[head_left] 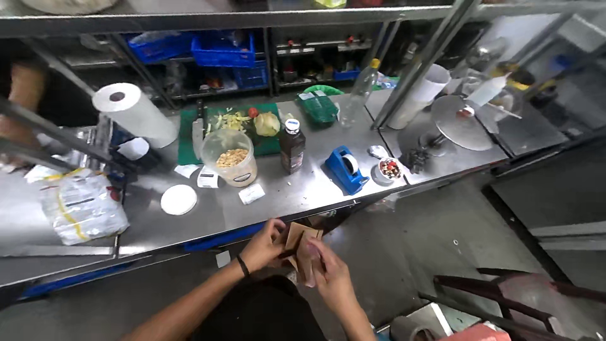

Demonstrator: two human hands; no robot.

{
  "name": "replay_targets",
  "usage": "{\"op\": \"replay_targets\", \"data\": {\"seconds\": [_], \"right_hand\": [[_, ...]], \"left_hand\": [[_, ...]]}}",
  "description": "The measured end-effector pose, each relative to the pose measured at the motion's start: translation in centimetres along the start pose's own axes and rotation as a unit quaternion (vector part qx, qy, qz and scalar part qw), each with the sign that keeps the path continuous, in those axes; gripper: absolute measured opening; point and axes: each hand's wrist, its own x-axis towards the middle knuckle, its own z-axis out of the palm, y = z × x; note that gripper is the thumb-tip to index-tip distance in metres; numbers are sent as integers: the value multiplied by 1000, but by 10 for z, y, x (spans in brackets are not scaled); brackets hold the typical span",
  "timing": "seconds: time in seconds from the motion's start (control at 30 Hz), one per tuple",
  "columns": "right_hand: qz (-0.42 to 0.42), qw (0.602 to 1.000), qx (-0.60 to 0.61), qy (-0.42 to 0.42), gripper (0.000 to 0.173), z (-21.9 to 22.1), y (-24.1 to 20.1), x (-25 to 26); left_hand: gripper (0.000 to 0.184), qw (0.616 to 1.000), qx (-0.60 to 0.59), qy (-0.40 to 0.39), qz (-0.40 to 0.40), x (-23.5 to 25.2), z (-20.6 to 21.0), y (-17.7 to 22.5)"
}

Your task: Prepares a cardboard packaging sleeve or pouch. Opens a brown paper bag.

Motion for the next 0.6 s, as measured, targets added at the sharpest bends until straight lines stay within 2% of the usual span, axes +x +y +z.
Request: {"op": "replay_targets", "data": {"seconds": [0.07, 0.1, 0.17, 0.23, 0.3, 0.33, 0.37, 0.4, 0.43, 0.47, 0.5, 0.53, 0.6], "right_hand": [[-34, 997, -53, -39, 28, -10, -6, 1], [-14, 990, -112, -80, 27, -17, -10, 3], [97, 948, -237, -187, 33, -29, -6, 8], [207, 883, -336, -253, 35, -28, 14, 9], [301, 820, -375, -310, 31, -13, 20, 11], [336, 797, -371, -338, 35, -3, 11, 13], [353, 796, -354, -340, 42, 9, 3, 12], [344, 828, -317, -309, 43, 22, -2, 7], [314, 883, -257, -234, 40, 34, -3, -1], [281, 936, -169, -127, 34, 46, -1, -10], [265, 962, -63, -32, 32, 56, -1, -17], [271, 961, 40, 38, 33, 64, -7, -22], [359, 906, 196, 108, 23, 72, -39, -28]], "left_hand": [[30, 991, 101, -80, -21, 5, -15, -9], [26, 988, 122, -95, -24, 5, -22, -11], [32, 991, 104, -81, -4, 1, -37, -11], [29, 991, 108, -60, 50, -4, -43, -11], [27, 980, 154, -73, 101, -7, -35, -6], [27, 975, 166, -94, 112, -11, -26, -2], [30, 970, 171, -124, 120, -14, -18, 0], [34, 966, 165, -155, 122, -18, -12, 1], [37, 966, 154, -165, 128, -20, -10, 0], [38, 966, 134, -167, 142, -21, -14, -2], [36, 966, 105, -168, 164, -23, -20, -4], [33, 963, 77, -168, 197, -25, -28, -4], [28, 944, 31, -181, 274, -34, -36, -6]]}}
